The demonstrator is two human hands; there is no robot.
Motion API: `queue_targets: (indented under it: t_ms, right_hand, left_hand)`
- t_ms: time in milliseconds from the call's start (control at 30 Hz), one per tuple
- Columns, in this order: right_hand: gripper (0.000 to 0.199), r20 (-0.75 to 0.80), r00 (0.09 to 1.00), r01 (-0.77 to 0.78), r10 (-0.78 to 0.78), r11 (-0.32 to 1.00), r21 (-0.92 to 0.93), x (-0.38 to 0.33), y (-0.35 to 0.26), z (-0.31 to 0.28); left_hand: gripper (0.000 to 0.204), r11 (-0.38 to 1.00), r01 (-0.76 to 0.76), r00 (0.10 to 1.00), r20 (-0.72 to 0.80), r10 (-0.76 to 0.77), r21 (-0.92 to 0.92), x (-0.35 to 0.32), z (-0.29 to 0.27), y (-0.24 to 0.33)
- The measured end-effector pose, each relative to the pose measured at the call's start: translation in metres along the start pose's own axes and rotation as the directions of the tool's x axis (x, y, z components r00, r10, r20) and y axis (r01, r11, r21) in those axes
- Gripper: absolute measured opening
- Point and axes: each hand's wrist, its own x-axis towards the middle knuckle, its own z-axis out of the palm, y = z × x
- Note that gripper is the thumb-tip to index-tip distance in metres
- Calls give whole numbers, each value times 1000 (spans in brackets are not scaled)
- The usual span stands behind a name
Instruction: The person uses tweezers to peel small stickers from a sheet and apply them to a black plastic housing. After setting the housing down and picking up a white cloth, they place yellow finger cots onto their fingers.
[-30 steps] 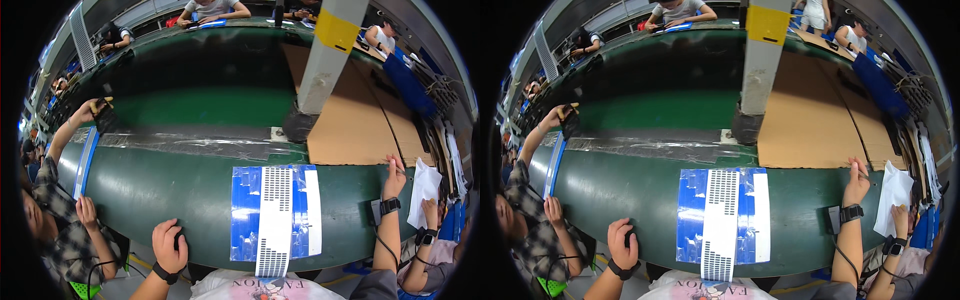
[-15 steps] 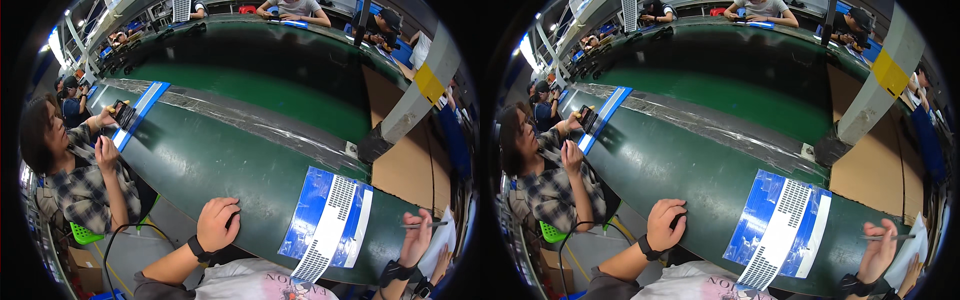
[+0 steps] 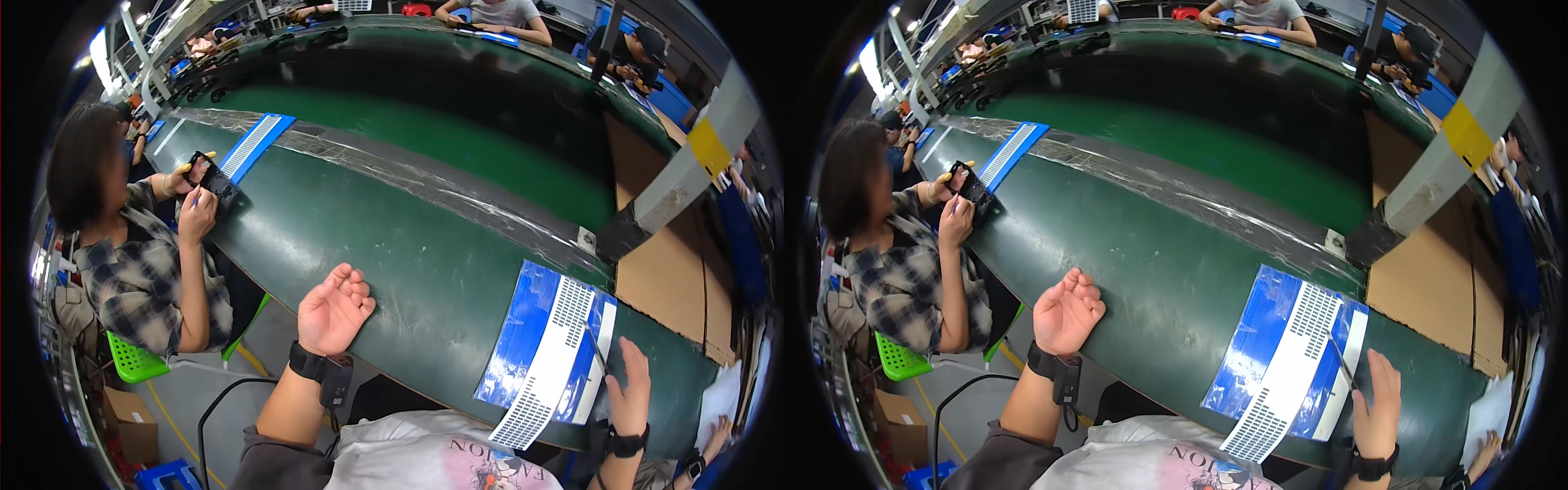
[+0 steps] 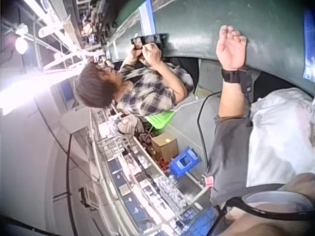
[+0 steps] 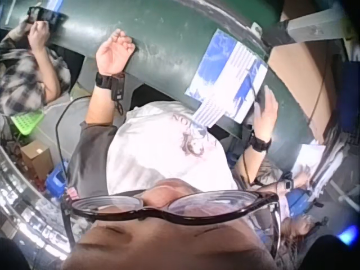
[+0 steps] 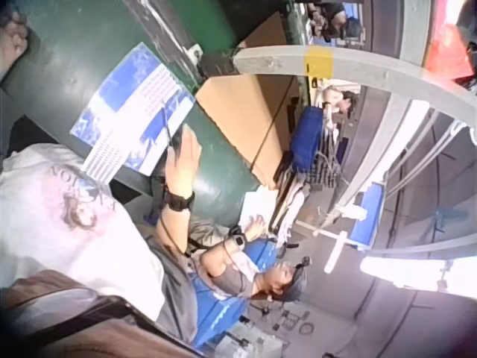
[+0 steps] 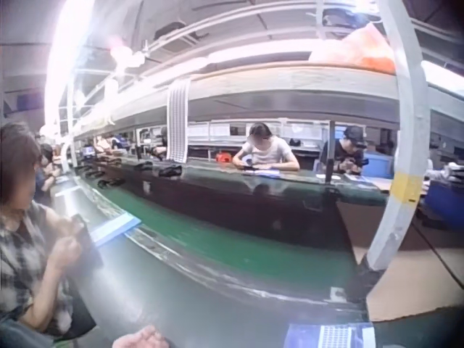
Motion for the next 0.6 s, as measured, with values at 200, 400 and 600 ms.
queue_targets:
  t_ms: [200, 400, 600]
  right_hand:
    - [55, -133, 958, -202, 254, 927, 317, -39, -8, -4]
    - [27, 430, 831, -529, 354, 258, 809, -160, -23, -21]
    - [26, 278, 643, -761, 713, 555, 336, -251, -5, 133]
  left_hand:
    - [23, 999, -23, 1000, 11, 24, -36, 0, 4, 8]
    - [17, 982, -116, 984, -117, 134, 148, -3, 11, -1]
    - [17, 988, -97, 983, -146, 114, 119, -1, 9, -5]
